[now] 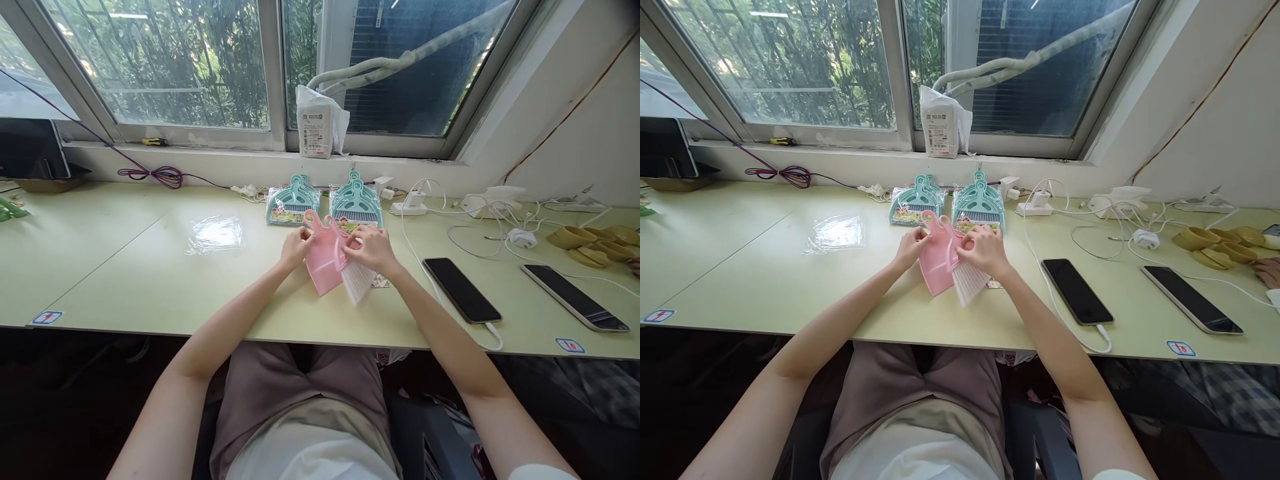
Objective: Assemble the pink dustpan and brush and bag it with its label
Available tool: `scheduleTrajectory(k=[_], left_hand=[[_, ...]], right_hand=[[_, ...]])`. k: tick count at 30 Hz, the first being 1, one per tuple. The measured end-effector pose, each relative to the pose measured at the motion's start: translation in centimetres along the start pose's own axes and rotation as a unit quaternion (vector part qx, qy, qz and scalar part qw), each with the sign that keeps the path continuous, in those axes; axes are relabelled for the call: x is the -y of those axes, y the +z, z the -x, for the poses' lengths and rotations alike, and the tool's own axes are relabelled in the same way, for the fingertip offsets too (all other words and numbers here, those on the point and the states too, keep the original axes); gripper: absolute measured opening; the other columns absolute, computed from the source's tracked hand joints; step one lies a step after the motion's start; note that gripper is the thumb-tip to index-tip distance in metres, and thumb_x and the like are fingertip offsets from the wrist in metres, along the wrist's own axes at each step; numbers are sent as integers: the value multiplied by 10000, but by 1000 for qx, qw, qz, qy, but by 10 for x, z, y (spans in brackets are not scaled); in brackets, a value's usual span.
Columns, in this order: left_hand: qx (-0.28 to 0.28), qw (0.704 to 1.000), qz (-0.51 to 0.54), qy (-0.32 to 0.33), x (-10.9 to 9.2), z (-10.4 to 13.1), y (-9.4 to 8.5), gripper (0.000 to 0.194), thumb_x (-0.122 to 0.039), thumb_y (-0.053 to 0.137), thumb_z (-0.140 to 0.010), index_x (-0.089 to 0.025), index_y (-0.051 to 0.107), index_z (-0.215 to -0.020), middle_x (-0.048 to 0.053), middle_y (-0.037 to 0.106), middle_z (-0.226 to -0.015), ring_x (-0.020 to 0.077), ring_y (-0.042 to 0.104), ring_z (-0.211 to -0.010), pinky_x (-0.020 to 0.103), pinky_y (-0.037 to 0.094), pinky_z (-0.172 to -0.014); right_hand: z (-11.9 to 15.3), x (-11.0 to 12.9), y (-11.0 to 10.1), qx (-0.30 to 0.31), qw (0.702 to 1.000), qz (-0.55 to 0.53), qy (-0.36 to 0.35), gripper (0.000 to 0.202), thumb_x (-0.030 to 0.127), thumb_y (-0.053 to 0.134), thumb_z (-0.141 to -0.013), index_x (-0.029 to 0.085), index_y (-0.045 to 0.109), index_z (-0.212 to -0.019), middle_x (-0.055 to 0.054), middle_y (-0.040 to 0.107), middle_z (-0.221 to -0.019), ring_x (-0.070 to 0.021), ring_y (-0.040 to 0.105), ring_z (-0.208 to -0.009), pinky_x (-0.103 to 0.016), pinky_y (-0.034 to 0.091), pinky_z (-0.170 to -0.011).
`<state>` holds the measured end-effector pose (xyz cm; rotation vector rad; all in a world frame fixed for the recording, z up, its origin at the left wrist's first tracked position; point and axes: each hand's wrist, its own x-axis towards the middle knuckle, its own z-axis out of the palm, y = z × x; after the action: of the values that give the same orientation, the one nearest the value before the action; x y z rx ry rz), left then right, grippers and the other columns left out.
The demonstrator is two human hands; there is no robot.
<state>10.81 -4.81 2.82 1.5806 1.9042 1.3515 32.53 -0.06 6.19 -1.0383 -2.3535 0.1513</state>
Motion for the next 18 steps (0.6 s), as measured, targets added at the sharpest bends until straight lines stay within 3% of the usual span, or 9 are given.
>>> scheduleTrajectory(k=[5,9,13,16,18], left_hand=[[51,994,92,4,-11,17,17,295,-483,526,-853,-195,534,-789,34,645,-812,185,584,-760,294,410,-655],[95,988,123,0,-2,16,24,399,-584,536,-851,-198,582,-937,56,667,-1005,207,616,-898,315,451,-742],[114,984,134,-4,5,9,26,465,-521,726,-712,-166,577,-972,86,644,-1049,216,620,-897,334,471,-756],[115,978,175,-4,0,10,24,392,-450,716,-724,-165,561,-944,80,638,-993,208,617,-892,341,471,-780],[129,970,204,5,-6,13,22,375,-434,707,-729,-170,542,-938,72,634,-983,206,616,-896,346,469,-798]], right_hand=[[9,20,24,-70,997,38,15,223,415,654,-802,203,673,-737,-112,621,-1169,-315,495,-1152,-466,293,-961],[10,17,31,-60,997,24,30,234,430,615,-841,205,656,-790,-112,631,-1137,-305,516,-1121,-462,288,-975],[6,10,29,-28,998,-32,39,299,477,505,-922,220,645,-858,-96,672,-1068,-280,569,-1055,-422,336,-930],[2,2,23,-72,996,-38,35,321,508,536,-910,224,646,-1011,-116,643,-1223,-313,523,-1189,-443,333,-975],[-2,-5,19,-65,994,-80,29,398,521,571,-890,230,616,-1159,-117,609,-1316,-314,502,-1252,-451,352,-997]])
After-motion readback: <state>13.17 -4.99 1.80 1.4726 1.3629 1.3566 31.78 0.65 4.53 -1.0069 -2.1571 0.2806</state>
